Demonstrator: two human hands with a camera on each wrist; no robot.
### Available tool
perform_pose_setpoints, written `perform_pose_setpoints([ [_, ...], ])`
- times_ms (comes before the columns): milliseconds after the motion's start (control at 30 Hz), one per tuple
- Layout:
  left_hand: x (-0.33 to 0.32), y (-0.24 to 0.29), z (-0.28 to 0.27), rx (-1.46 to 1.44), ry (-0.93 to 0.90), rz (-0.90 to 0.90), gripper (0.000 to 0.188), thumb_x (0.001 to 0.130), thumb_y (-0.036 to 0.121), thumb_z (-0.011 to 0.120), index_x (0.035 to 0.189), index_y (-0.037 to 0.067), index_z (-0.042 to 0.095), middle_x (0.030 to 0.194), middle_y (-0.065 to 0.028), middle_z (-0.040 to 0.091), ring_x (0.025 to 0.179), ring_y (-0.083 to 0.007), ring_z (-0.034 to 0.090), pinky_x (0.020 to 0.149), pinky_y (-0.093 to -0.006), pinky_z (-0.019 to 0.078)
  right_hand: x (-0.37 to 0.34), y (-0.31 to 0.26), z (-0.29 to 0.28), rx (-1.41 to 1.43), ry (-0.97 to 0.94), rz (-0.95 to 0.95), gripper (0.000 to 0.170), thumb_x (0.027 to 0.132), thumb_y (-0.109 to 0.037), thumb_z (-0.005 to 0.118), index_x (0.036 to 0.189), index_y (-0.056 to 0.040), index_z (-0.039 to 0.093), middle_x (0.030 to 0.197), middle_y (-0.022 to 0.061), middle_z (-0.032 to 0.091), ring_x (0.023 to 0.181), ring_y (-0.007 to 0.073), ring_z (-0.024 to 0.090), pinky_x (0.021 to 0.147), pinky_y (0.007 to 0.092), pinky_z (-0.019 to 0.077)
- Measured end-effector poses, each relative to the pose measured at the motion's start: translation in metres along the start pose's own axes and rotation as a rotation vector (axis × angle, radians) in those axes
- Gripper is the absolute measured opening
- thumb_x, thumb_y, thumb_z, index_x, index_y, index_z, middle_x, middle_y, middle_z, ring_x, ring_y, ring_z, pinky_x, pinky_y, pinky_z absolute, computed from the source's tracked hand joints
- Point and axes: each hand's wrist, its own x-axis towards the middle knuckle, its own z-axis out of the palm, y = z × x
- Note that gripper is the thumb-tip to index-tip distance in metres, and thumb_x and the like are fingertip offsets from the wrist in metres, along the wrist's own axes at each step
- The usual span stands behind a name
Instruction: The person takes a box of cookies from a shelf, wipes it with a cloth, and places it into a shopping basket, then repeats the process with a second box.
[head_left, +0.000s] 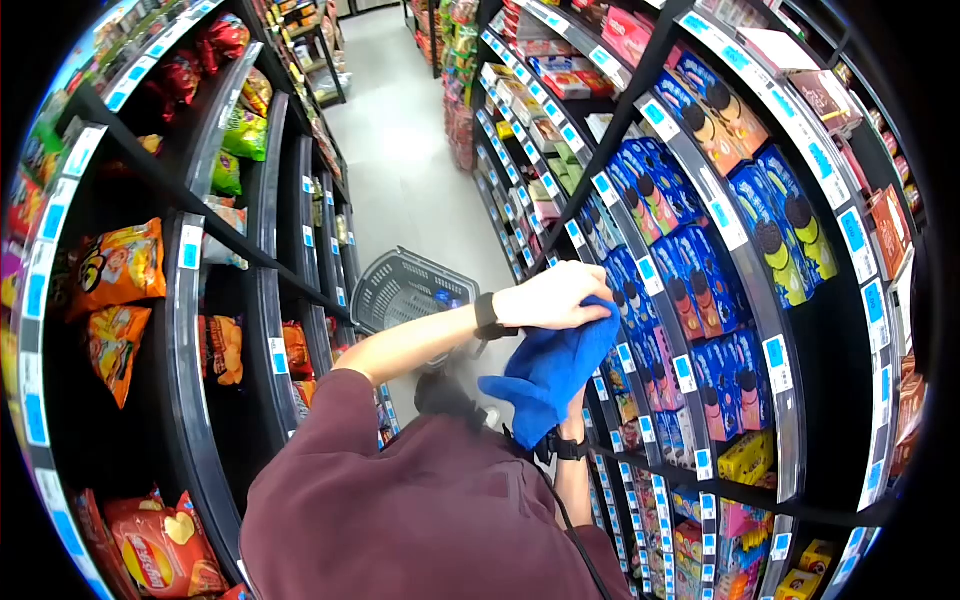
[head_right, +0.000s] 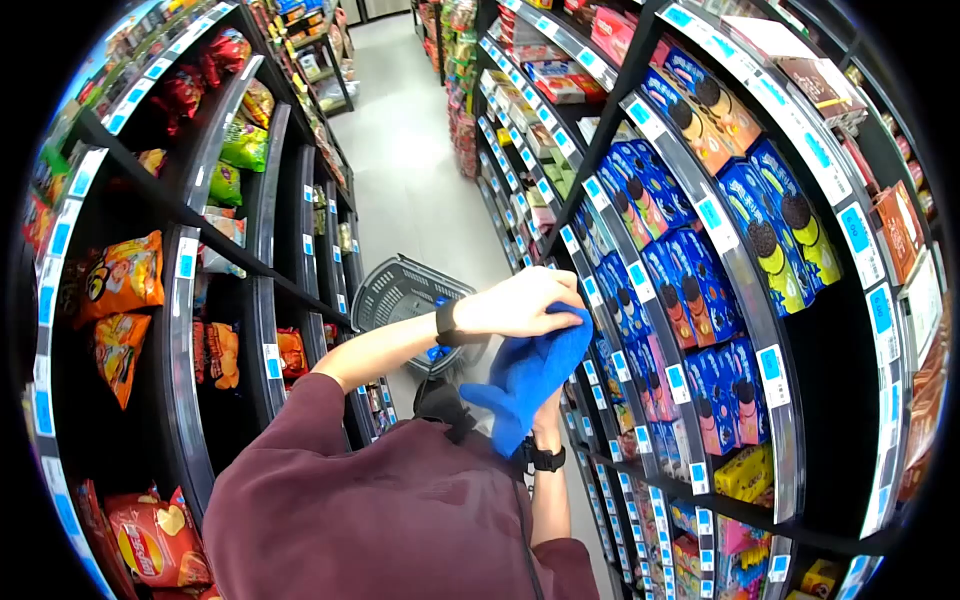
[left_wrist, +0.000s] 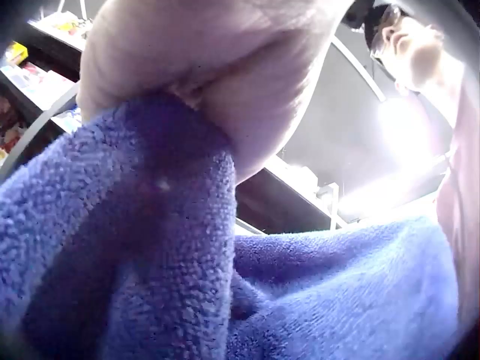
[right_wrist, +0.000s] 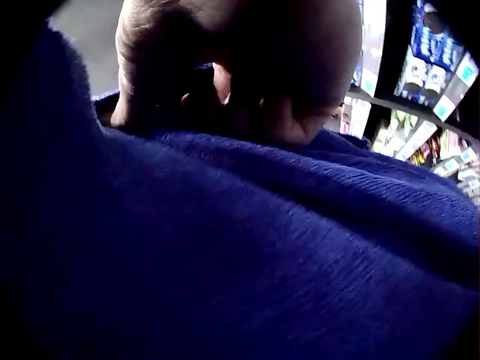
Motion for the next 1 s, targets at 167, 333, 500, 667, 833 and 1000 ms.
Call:
perform_pose_setpoints([
  [167, 0.009, -0.014, -0.008, -0.038, -0.016, -0.03, 0.021, 0.084, 0.015, 0.067, 0.097, -0.001, 0.072, 0.087, -0.015, 0.063, 0.082, -0.0316, 0.065, 0.075, -0.0382, 0.0515, 0.022, -0.019, 0.002, -0.099, 0.063, -0.149, 0.075, 0.067, -0.068, 0.078, 0.098, -0.0022, 0.061, 0.085, 0.0038, 0.066, 0.087, 0.0164, 0.063, 0.077, 0.0288, 0.0516],
  [333, 0.021, -0.021, -0.015, -0.073, -0.071, -0.028, 0.018, 0.084, 0.014, 0.065, 0.095, 0.001, 0.073, 0.087, -0.0138, 0.063, 0.083, -0.0304, 0.064, 0.077, -0.0377, 0.0515, 0.034, 0.021, 0.008, 0.75, 0.18, 0.071, 0.073, 0.097, -0.06, 0.04, 0.14, -0.0017, 0.044, 0.14, 0.0114, 0.047, 0.13, 0.0264, 0.042, 0.111, 0.0419, 0.0286],
  [500, 0.039, -0.045, -0.037, -0.047, -0.065, 0.062, 0.02, 0.083, 0.016, 0.067, 0.098, 0.003, 0.073, 0.085, -0.0133, 0.062, 0.082, -0.0314, 0.064, 0.077, -0.0386, 0.0517, 0.066, 0.012, 0.006, 0.864, 0.531, 0.471, 0.067, 0.101, -0.054, 0.032, 0.146, -0.0053, 0.041, 0.147, 0.0122, 0.047, 0.134, 0.032, 0.044, 0.115, 0.0491, 0.029],
  [667, 0.038, -0.093, -0.04, -0.155, -0.009, 0.035, 0.023, 0.084, 0.018, 0.069, 0.099, 0.0, 0.072, 0.09, -0.0146, 0.064, 0.085, -0.0323, 0.065, 0.078, -0.0393, 0.0518, 0.062, 0.074, -0.001, 0.872, 0.321, 0.501, 0.055, 0.101, -0.042, 0.041, 0.14, -0.0042, 0.047, 0.141, 0.0136, 0.052, 0.128, 0.0283, 0.05, 0.108, 0.0457, 0.039],
  [833, -0.001, -0.178, -0.021, -0.187, -0.027, -0.19, 0.025, 0.083, 0.021, 0.072, 0.095, 0.0, 0.073, 0.088, -0.015, 0.065, 0.084, -0.0333, 0.065, 0.077, -0.0394, 0.052, 0.072, 0.09, 0.019, 0.705, 0.429, 0.594, 0.053, 0.101, -0.04, 0.042, 0.14, -0.0039, 0.047, 0.14, 0.0134, 0.052, 0.127, 0.0279, 0.051, 0.108, 0.0451, 0.0396],
  [1000, -0.07, -0.252, 0.016, -0.411, 0.022, -0.465, 0.029, 0.085, 0.025, 0.073, 0.097, -0.001, 0.073, 0.092, -0.0185, 0.069, 0.085, -0.0332, 0.068, 0.074, -0.0383, 0.0532, 0.079, 0.094, 0.015, 0.558, 0.508, 0.631, 0.052, 0.1, -0.038, 0.043, 0.139, -0.0037, 0.047, 0.139, 0.0132, 0.053, 0.126, 0.0274, 0.051, 0.107, 0.0445, 0.0402],
])
